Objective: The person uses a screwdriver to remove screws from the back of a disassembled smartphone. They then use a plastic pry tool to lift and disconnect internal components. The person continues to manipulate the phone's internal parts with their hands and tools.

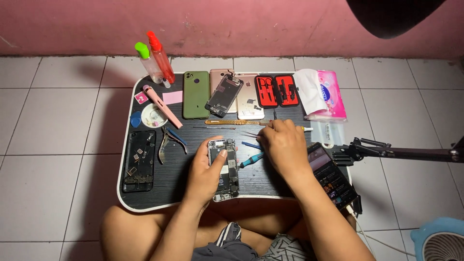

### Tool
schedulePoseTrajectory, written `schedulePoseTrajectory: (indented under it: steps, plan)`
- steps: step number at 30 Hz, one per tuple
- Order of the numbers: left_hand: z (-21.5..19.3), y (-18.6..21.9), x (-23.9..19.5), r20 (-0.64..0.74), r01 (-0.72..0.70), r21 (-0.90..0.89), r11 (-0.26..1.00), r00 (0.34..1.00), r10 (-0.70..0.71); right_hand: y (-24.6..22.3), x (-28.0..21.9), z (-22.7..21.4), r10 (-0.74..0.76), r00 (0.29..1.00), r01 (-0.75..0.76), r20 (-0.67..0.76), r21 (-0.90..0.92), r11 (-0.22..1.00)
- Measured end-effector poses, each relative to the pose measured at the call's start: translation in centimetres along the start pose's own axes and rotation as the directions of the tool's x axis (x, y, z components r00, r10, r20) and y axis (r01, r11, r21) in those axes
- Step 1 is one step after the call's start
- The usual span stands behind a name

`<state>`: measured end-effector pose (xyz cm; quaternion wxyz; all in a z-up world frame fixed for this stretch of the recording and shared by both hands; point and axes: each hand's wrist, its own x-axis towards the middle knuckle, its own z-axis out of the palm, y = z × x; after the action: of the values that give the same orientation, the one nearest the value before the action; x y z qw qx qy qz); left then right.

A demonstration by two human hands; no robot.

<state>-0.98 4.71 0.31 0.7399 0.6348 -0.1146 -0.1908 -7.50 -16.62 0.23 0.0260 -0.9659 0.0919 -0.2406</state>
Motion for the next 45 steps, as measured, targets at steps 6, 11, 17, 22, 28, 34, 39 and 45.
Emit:
schedulePoseTrajectory:
  steps: [6,11,17,22,28,34,39,45]
  plan:
    - [1.2,-1.0,-0.7,0.137,0.144,-0.375,0.916,0.986,-0.099,-3.2,-1.5,-3.1,0.082,0.99,-0.018,-0.117,0.469,0.883]
    - [1.4,-0.6,-0.1,0.065,-0.085,-0.053,0.995,0.994,0.089,-6.0,-2.0,-3.0,0.03,0.989,0.043,-0.144,0.481,0.876]
    - [0.7,-2.5,0.6,0.08,-0.105,-0.048,0.993,0.991,0.109,-6.8,-2.0,-1.9,0.056,0.984,0.031,-0.171,0.466,0.884]
    - [0.6,-2.4,1.1,0.086,-0.109,-0.044,0.993,0.99,0.112,-7.0,-1.8,-1.7,0.074,0.983,0.014,-0.165,0.478,0.878]
    - [0.5,-2.7,1.1,0.105,-0.108,-0.036,0.994,0.988,0.111,-7.2,-1.9,-1.6,0.08,0.984,0.015,-0.161,0.514,0.858]
    - [0.6,-3.0,1.0,0.097,-0.111,-0.027,0.993,0.989,0.113,-7.4,-2.1,-1.3,0.103,0.981,0.004,-0.167,0.546,0.838]
    - [0.7,-3.0,1.0,0.1,-0.107,-0.052,0.993,0.989,0.112,-7.4,-2.3,-1.1,0.128,0.978,-0.008,-0.165,0.582,0.813]
    - [0.8,-2.9,0.8,0.096,-0.096,-0.054,0.994,0.99,0.101,-7.5,-2.3,-1.0,0.15,0.975,-0.021,-0.163,0.608,0.794]
